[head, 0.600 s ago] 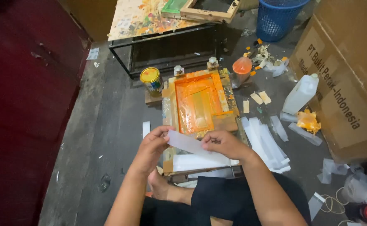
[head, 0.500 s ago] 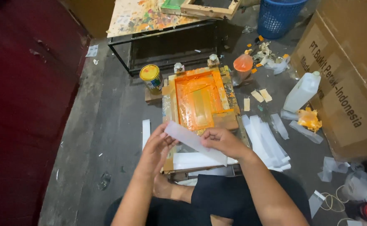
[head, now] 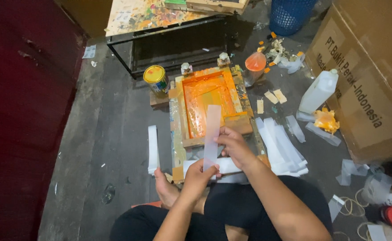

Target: A person prepares a screen printing frame by applying adhesive tape strips to the edges of the mesh and smoothing them down by hand.

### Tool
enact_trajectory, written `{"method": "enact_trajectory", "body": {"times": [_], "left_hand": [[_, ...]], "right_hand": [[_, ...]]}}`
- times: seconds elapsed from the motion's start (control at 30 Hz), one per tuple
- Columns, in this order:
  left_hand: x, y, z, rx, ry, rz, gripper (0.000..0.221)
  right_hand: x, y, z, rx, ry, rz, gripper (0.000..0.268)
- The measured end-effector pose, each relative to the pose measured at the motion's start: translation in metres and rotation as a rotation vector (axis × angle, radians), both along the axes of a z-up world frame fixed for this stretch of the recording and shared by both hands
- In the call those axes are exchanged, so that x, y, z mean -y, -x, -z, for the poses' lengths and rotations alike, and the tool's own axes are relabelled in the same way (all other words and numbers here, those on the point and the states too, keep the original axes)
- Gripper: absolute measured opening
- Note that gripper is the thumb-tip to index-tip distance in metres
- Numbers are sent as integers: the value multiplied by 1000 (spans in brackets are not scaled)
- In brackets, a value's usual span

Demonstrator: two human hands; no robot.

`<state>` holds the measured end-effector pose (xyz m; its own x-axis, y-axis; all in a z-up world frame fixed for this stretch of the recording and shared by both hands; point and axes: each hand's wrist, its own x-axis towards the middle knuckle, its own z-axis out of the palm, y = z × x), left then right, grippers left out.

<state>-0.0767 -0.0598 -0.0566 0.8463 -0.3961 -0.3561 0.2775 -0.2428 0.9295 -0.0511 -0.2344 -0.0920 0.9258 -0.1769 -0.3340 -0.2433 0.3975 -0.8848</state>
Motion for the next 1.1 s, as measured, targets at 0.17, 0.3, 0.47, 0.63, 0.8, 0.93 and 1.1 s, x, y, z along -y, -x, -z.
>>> {"method": "enact_trajectory", "body": {"times": [0.17,0.3,0.47,0.63,0.8,0.93,1.1], "left_hand": [[-5,3,0,-31,-49,101,14],[-7,4,5,-139,-50,122,19],[-6,6,16,-196,-40,102,17],[-9,13,13,-267,78,30,19],[-13,7,14,-576,402,-35,71],[-14,1,53,-582,415,-44,37],[-13,1,63,-387,372,-131,21]], "right_hand": [[13,0,-4,-33,-67,67,11],[23,-4,-7,-26,-101,95,13],[23,-5,-15,-29,-96,112,20],[17,2,-18,41,-107,91,23],[18,0,-18,78,-140,83,37],[23,-5,-8,98,-158,60,41],[20,-1,-22,101,-179,80,52]]}}
